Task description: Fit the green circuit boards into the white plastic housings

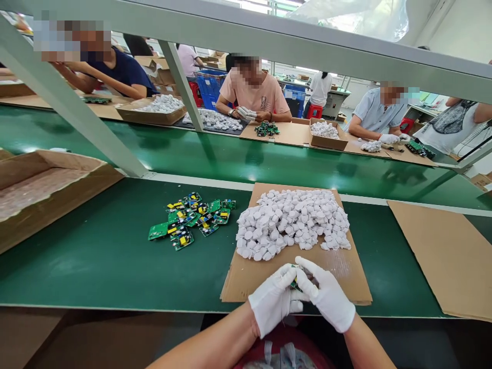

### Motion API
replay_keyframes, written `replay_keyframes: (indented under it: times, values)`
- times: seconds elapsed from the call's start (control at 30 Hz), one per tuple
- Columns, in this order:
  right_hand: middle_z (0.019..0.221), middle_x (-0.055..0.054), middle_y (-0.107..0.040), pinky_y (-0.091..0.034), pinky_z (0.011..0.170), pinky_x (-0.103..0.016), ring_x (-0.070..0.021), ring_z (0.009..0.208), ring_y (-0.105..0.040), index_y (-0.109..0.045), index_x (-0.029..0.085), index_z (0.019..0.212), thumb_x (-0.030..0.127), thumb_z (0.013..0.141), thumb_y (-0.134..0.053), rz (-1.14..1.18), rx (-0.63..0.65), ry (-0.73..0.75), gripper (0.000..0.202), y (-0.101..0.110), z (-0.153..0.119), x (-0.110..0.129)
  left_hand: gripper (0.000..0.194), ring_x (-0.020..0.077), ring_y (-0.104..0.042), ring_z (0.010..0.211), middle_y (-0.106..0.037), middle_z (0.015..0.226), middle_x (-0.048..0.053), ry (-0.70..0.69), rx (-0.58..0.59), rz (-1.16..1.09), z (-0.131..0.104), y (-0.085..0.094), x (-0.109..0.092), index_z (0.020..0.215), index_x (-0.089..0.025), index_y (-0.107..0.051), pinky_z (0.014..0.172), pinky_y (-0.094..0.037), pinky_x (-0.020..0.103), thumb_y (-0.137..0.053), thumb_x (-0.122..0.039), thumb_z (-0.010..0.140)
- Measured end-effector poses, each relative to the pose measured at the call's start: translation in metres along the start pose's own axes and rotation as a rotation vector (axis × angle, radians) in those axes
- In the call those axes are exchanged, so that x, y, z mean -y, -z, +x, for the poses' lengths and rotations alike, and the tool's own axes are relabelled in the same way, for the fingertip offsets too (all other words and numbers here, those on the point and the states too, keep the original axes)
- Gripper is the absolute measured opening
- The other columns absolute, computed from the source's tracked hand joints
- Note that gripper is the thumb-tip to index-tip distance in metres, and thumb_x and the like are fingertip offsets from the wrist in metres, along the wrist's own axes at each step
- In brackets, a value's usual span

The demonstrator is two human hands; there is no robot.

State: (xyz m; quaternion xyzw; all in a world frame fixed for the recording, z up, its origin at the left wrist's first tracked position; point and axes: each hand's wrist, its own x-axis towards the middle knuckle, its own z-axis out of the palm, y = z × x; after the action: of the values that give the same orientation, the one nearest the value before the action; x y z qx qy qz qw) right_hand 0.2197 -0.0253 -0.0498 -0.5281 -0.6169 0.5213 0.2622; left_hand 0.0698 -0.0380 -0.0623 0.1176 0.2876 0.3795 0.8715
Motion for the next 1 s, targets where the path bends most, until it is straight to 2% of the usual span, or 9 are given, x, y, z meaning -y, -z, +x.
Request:
replay_keyframes:
  times: [0.1, 0.23, 0.3, 0.43, 0.6, 0.73, 0.87, 0.93, 1.0]
  values:
    - [0.119, -0.009, -0.062, -0.047, 0.089, -0.036, -0.0221, 0.103, -0.06, -0.048, 0.02, 0.131, 0.057, 0.084, -0.046, 0.213, 0.044, 0.01, 0.06, 0.003, 0.001, -0.005, 0.028, 0.0114, -0.063, 0.063, -0.058, 0.076, -0.001, -0.021, -0.003, 0.051, 0.002, 0.003, -0.005, 0.089, -0.018, -0.057, 0.047, -0.043, 0.017, -0.069, -0.037, 0.072]
    - [0.102, -0.005, -0.069, -0.048, 0.084, -0.032, -0.0215, 0.092, -0.062, -0.063, 0.02, 0.113, 0.054, 0.086, -0.045, 0.139, -0.036, 0.028, 0.047, 0.0, 0.0, 0.005, 0.042, 0.0144, -0.065, 0.069, -0.063, 0.082, 0.004, -0.028, -0.011, 0.138, 0.004, 0.002, -0.012, 0.103, -0.017, -0.059, 0.05, -0.047, 0.018, -0.072, -0.037, 0.069]
    - [0.099, -0.004, -0.07, -0.047, 0.086, -0.032, -0.0218, 0.092, -0.062, -0.066, 0.021, 0.106, 0.05, 0.087, -0.045, 0.122, -0.031, 0.073, 0.041, -0.004, 0.0, 0.009, 0.039, 0.016, -0.065, 0.072, -0.065, 0.084, 0.007, -0.041, -0.022, 0.236, 0.004, -0.001, -0.014, 0.1, -0.015, -0.061, 0.052, -0.047, 0.018, -0.071, -0.038, 0.07]
    - [0.108, -0.006, -0.068, -0.045, 0.093, -0.035, -0.0238, 0.103, -0.06, -0.065, 0.022, 0.11, 0.049, 0.088, -0.043, 0.174, -0.071, 0.119, 0.041, -0.013, 0.001, 0.006, 0.035, 0.0153, -0.065, 0.07, -0.066, 0.077, 0.008, -0.107, -0.083, 0.445, 0.003, -0.007, -0.018, 0.092, -0.012, -0.064, 0.051, -0.045, 0.017, -0.069, -0.04, 0.071]
    - [0.108, -0.006, -0.069, -0.046, 0.092, -0.034, -0.0239, 0.101, -0.062, -0.067, 0.021, 0.104, 0.048, 0.086, -0.047, 0.114, -0.179, 0.076, 0.038, -0.012, 0.002, -0.002, 0.04, 0.0168, -0.064, 0.079, -0.066, 0.088, 0.009, -0.063, -0.006, 0.376, 0.001, -0.009, -0.023, 0.099, -0.015, -0.063, 0.06, -0.048, 0.019, -0.07, -0.041, 0.07]
    - [0.109, -0.006, -0.068, -0.047, 0.091, -0.034, -0.023, 0.102, -0.061, -0.066, 0.02, 0.103, 0.05, 0.089, -0.037, 0.128, -0.109, 0.161, 0.044, -0.01, 0.001, 0.001, 0.04, 0.0153, -0.062, 0.079, -0.063, 0.091, 0.008, -0.092, 0.041, 0.369, -0.004, -0.013, -0.027, 0.103, -0.016, -0.063, 0.062, -0.048, 0.02, -0.068, -0.04, 0.071]
    - [0.096, -0.005, -0.07, -0.05, 0.077, -0.027, -0.0198, 0.085, -0.063, -0.064, 0.021, 0.1, 0.048, 0.083, -0.052, -0.018, -0.152, 0.125, 0.034, -0.013, 0.001, 0.001, 0.036, 0.0146, -0.059, 0.079, -0.061, 0.092, 0.006, -0.142, 0.088, 0.374, -0.009, -0.021, -0.027, 0.097, -0.017, -0.063, 0.071, -0.049, 0.027, -0.067, -0.043, 0.072]
    - [0.086, -0.004, -0.07, -0.049, 0.069, -0.025, -0.0179, 0.076, -0.063, -0.064, 0.02, 0.094, 0.048, 0.08, -0.056, -0.055, -0.188, 0.102, 0.032, -0.014, 0.002, -0.001, 0.034, 0.0141, -0.057, 0.078, -0.062, 0.09, 0.006, -0.144, 0.069, 0.395, -0.009, -0.022, -0.027, 0.093, -0.016, -0.063, 0.071, -0.049, 0.027, -0.067, -0.041, 0.072]
    - [0.086, -0.004, -0.07, -0.049, 0.07, -0.025, -0.0179, 0.076, -0.062, -0.064, 0.019, 0.092, 0.049, 0.082, -0.053, -0.006, -0.151, 0.119, 0.033, -0.013, 0.002, -0.002, 0.034, 0.0137, -0.057, 0.076, -0.062, 0.088, 0.005, -0.144, 0.006, 0.42, -0.007, -0.02, -0.027, 0.094, -0.015, -0.064, 0.068, -0.048, 0.025, -0.068, -0.04, 0.071]
